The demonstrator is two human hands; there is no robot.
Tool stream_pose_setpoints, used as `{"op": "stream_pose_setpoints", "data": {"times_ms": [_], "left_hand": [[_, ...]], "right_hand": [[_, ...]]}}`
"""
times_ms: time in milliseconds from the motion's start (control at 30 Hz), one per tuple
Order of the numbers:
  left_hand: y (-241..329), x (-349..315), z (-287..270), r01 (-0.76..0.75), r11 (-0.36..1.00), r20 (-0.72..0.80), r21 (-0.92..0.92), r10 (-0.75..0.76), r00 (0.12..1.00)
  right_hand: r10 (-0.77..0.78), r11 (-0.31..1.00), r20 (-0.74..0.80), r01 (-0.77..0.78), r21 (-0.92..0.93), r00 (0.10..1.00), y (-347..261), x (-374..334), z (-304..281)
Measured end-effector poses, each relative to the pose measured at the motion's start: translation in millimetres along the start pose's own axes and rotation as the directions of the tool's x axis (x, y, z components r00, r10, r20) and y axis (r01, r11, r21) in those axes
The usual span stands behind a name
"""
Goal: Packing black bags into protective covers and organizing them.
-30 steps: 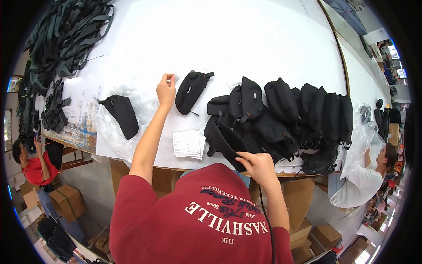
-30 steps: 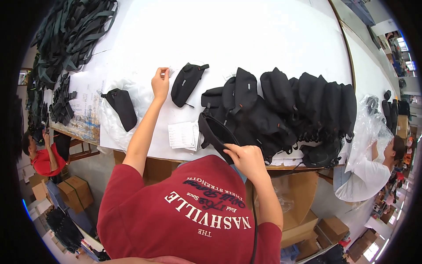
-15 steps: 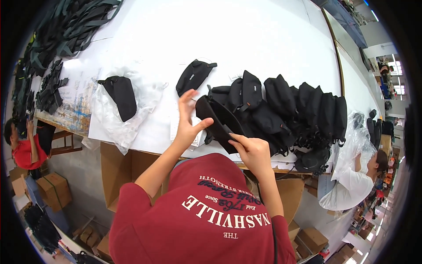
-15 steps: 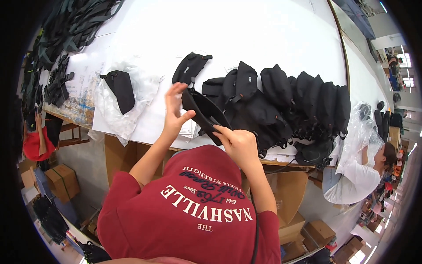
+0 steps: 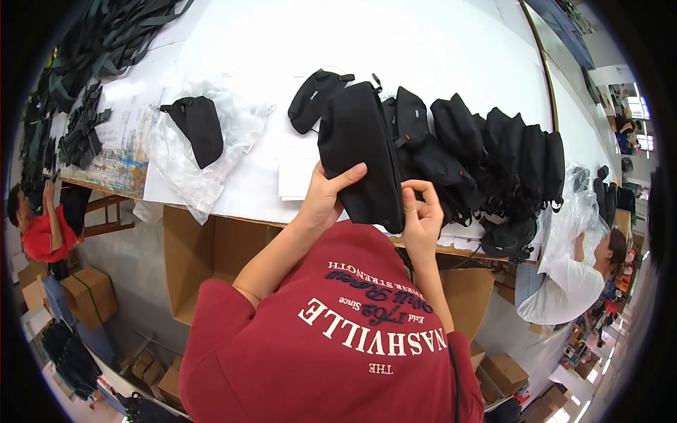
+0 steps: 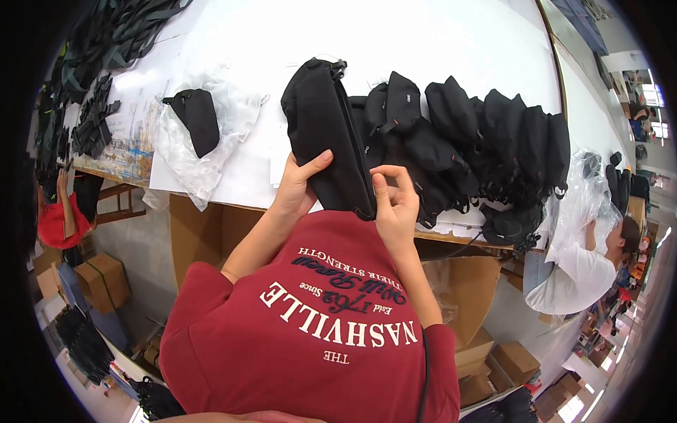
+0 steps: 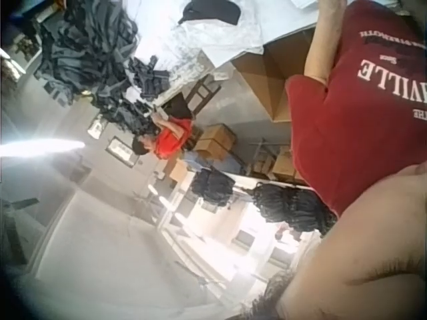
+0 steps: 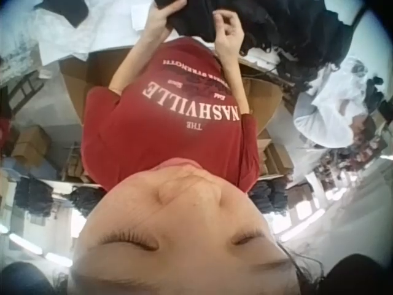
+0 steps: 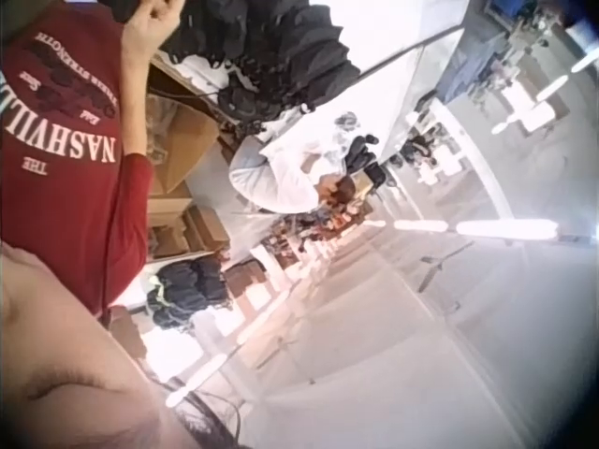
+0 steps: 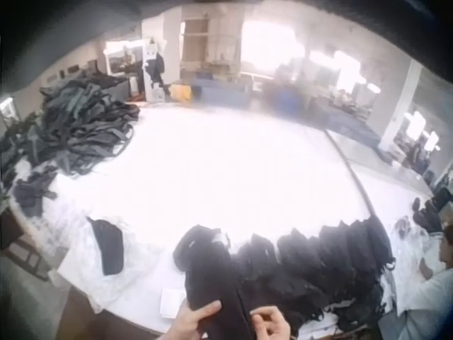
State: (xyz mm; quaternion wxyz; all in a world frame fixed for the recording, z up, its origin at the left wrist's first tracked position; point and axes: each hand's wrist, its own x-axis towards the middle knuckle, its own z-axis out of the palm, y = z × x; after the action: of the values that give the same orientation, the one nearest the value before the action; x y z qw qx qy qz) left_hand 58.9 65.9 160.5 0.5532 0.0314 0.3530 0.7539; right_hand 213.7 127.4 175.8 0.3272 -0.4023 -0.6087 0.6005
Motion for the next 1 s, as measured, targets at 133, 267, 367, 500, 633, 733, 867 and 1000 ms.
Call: {"op": "stream_pose_setpoints", "data": {"times_ms": [133,267,367,500,633,733,867,1000], "left_hand": [[-0.5,-1.9,-2.5,0.078,0.990,0.078,0.117,-0.087,0.993],[-2.2,-4.1,1.6,0.274,0.929,0.209,0.250,-0.328,0.921],[-2.5,-11.3,10.1,0.332,0.907,0.253,0.260,-0.396,0.883],[0.6,-12.0,17.6,0.311,0.925,0.175,0.218,-0.351,0.920],[-9.1,-2.8,9.6,0.289,0.944,0.121,0.161,-0.309,0.943],[-0.4,17.7,0.5,0.264,0.964,0.019,-0.009,-0.264,0.964],[3.4,35.4,-24.3,0.285,0.950,0.066,-0.123,-0.279,0.958],[-2.7,33.2,-17.9,0.152,0.982,0.012,0.113,-0.154,0.988]], "right_hand": [[0.081,0.995,0.138,-0.073,-0.065,0.987,11.7,0.4,-17.7],[-0.122,0.989,0.011,0.121,0.089,0.992,-3.9,18.6,-20.3],[-0.175,0.976,-0.224,0.199,0.085,0.959,-27.9,28.8,-10.0],[-0.387,0.922,-0.288,0.361,-0.142,0.876,-7.8,37.1,-22.5],[-0.360,0.922,-0.132,0.331,-0.199,0.924,-21.5,26.8,-8.9],[-0.305,0.938,0.148,0.324,-0.126,0.941,-27.7,11.4,-2.4],[-0.212,0.963,0.289,0.249,-0.098,0.934,-20.3,4.9,-2.2],[-0.012,0.997,0.193,-0.004,0.083,0.981,-0.2,13.5,-2.2]]}}
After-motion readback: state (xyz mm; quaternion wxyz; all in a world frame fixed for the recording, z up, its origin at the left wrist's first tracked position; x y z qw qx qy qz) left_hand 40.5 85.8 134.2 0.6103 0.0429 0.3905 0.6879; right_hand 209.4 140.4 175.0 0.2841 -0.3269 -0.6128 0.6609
